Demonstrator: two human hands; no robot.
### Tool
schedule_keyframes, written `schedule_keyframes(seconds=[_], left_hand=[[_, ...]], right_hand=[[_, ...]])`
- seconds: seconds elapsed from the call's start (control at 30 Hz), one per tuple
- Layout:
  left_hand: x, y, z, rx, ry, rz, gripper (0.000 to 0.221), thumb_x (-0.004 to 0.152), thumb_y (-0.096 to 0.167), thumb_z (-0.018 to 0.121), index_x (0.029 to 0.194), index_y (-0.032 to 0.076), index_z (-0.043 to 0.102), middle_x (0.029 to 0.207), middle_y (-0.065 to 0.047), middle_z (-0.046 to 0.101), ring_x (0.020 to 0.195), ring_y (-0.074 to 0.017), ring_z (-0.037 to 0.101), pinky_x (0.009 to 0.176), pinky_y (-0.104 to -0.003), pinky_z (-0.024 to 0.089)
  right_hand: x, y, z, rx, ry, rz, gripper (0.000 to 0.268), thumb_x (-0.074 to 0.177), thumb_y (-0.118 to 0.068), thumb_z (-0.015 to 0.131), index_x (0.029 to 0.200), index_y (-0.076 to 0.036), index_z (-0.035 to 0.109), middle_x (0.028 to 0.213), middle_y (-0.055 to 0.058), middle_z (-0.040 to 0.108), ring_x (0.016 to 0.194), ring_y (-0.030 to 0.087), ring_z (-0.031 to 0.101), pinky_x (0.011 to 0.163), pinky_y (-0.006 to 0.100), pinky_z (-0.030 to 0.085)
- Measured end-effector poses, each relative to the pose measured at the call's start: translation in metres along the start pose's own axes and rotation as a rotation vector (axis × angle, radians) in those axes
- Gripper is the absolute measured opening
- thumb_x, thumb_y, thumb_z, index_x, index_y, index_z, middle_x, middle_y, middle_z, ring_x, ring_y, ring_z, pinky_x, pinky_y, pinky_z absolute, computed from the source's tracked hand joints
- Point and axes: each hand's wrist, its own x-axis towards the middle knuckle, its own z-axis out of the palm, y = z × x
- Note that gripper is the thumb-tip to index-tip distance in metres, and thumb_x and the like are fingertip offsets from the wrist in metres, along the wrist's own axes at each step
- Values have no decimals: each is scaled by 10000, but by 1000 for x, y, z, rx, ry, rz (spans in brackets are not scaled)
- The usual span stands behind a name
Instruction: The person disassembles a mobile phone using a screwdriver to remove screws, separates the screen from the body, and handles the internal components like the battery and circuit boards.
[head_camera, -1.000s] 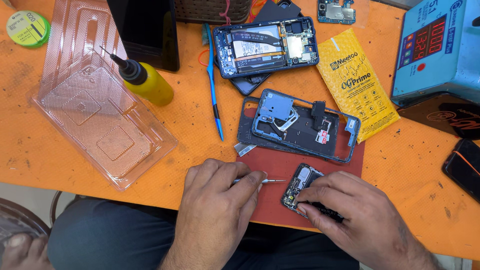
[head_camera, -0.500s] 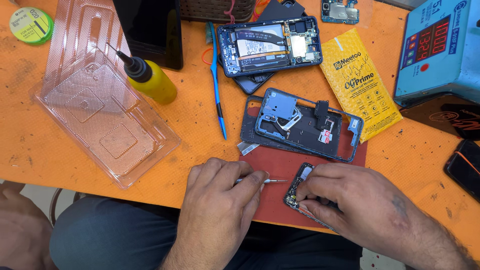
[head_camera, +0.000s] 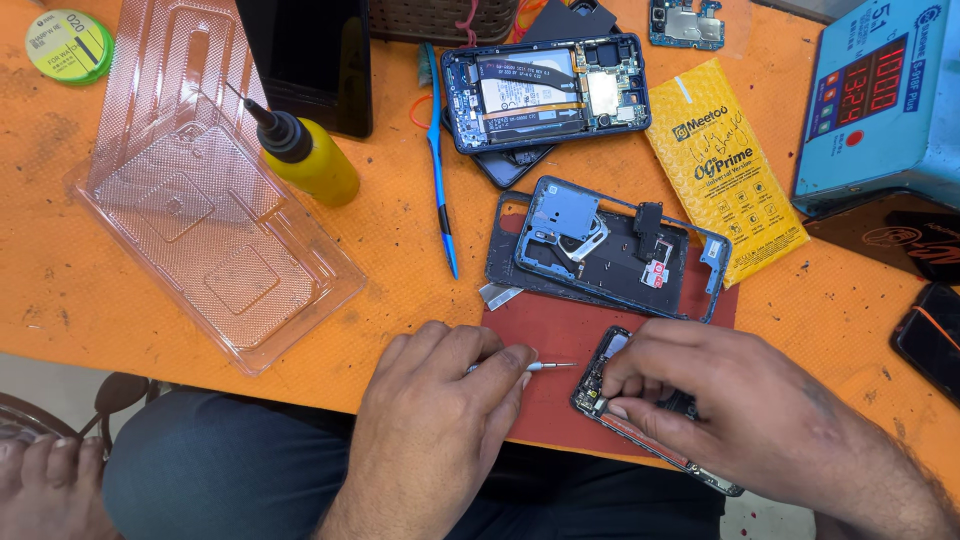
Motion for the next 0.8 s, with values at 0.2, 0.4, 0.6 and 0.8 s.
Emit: schedule_keyframes(seconds=[0.2, 0.4, 0.6, 0.8], left_hand=[[-2, -3, -7, -72, -127, -77, 156, 841, 226, 782, 966, 133, 787, 862, -33, 692, 842, -253, 691, 717, -421, 542], [-2, -2, -5, -132, -148, -54, 188, 827, 212, 772, 999, 141, 792, 882, -18, 698, 857, -233, 692, 747, -407, 540], [-2, -1, -3, -128, -160, -49, 190, 831, 210, 782, 1003, 132, 794, 883, -34, 692, 859, -244, 688, 742, -408, 541], [-2, -1, -5, -178, -100, -34, 194, 831, 214, 787, 1002, 123, 790, 913, -32, 710, 867, -230, 702, 727, -387, 551]], right_hand=[[-16, 3, 11, 8, 213, 159, 420, 711, -336, 912, 1078, -174, 787, 896, -34, 677, 776, 129, 609, 682, 280, 574], [-23, -2, 32, -143, 436, -12, 639, 709, -421, 892, 1264, -155, 718, 1100, 8, 692, 863, 141, 712, 748, 293, 586], [-21, -1, 42, -146, 498, -65, 550, 724, -390, 886, 1194, -160, 718, 1095, 23, 685, 943, 195, 714, 771, 320, 584], [-22, 4, 43, 47, 518, -132, 423, 734, -254, 897, 1077, -110, 695, 1102, 26, 713, 883, 125, 680, 683, 235, 588]])
